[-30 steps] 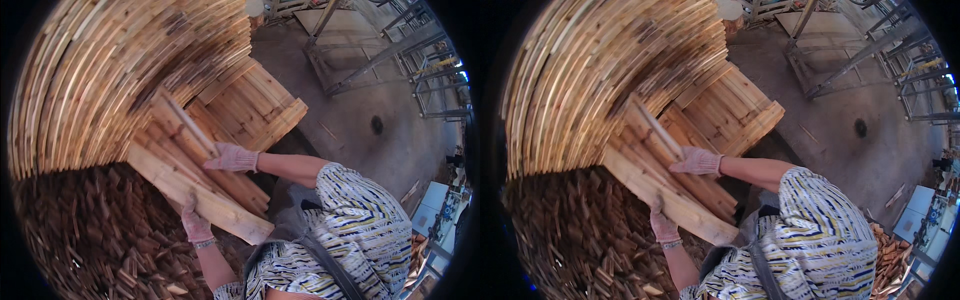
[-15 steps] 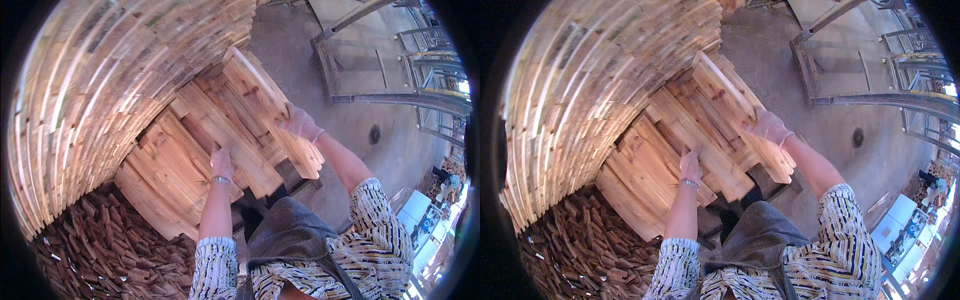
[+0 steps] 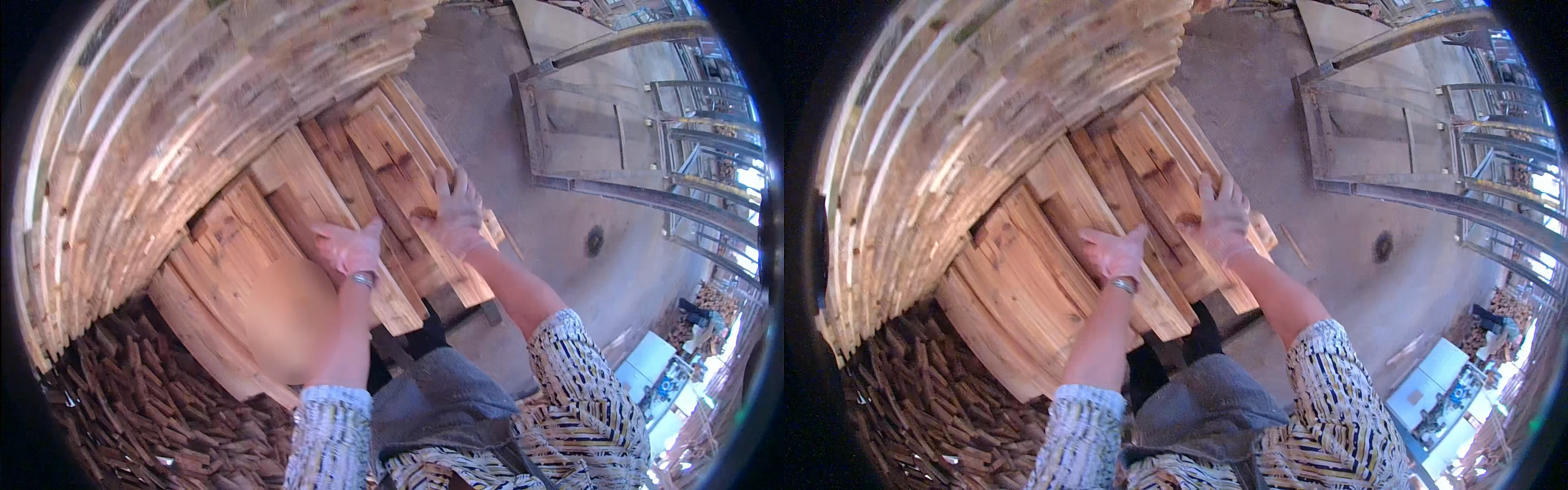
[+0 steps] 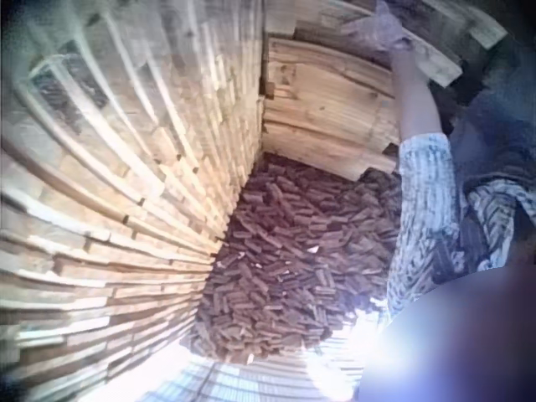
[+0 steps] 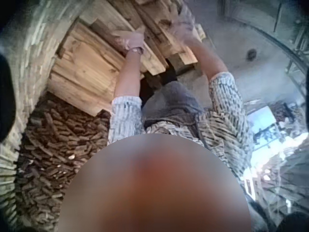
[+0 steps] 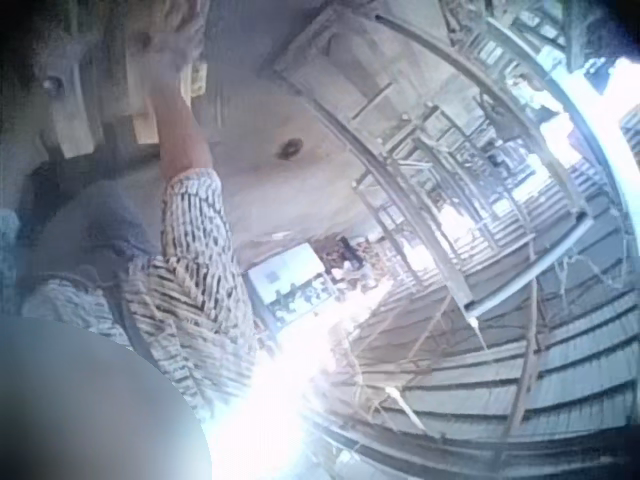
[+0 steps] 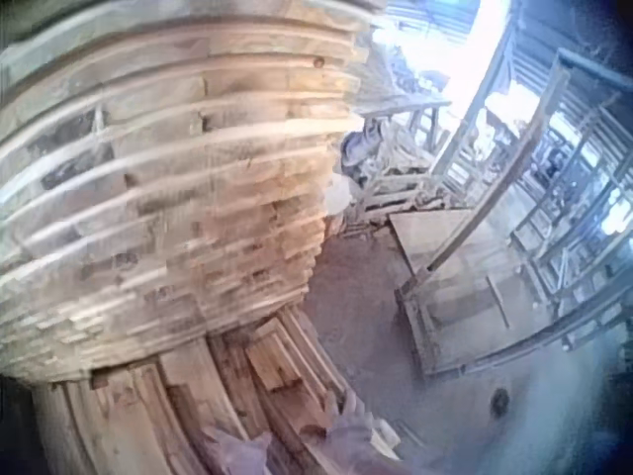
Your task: The person repeatedly picks up small wooden planks from a large pile and places them onto a growing stack. They handle the planks by hand, arranging them in layers to build a neat pile within a warehouse environment.
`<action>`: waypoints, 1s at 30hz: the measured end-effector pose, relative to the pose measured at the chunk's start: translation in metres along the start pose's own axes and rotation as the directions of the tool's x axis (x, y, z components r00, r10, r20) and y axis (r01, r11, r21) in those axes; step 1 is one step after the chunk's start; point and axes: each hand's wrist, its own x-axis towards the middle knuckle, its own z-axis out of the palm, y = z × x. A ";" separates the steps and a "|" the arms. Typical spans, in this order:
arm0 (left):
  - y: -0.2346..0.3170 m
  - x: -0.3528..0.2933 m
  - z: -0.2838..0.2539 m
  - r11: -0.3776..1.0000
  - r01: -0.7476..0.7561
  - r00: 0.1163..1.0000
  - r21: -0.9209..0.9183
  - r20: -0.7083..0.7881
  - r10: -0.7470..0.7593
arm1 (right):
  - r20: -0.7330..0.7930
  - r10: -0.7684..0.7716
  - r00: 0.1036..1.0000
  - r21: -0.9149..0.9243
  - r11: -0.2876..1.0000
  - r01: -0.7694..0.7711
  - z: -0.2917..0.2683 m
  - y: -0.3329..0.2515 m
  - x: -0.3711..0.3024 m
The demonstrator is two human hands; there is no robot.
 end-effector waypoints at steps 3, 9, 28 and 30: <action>-0.032 0.005 -0.020 0.975 -0.183 0.983 -0.126 -0.035 0.180 | -0.059 0.012 0.998 0.031 0.999 -0.010 -0.009 -0.010 0.001; -0.139 0.021 -0.074 0.866 -0.410 0.903 -0.287 -0.258 0.342 | 0.161 0.011 0.987 0.426 0.901 -0.080 0.023 0.041 0.038; -0.258 0.146 -0.099 0.906 0.177 0.965 0.385 0.112 -0.236 | 0.232 -0.344 0.910 0.885 0.463 -0.051 0.021 0.009 -0.001; -0.284 0.145 -0.095 0.975 0.205 0.973 0.091 0.092 -0.213 | 0.270 -0.388 0.881 0.915 0.388 -0.110 0.050 0.008 0.000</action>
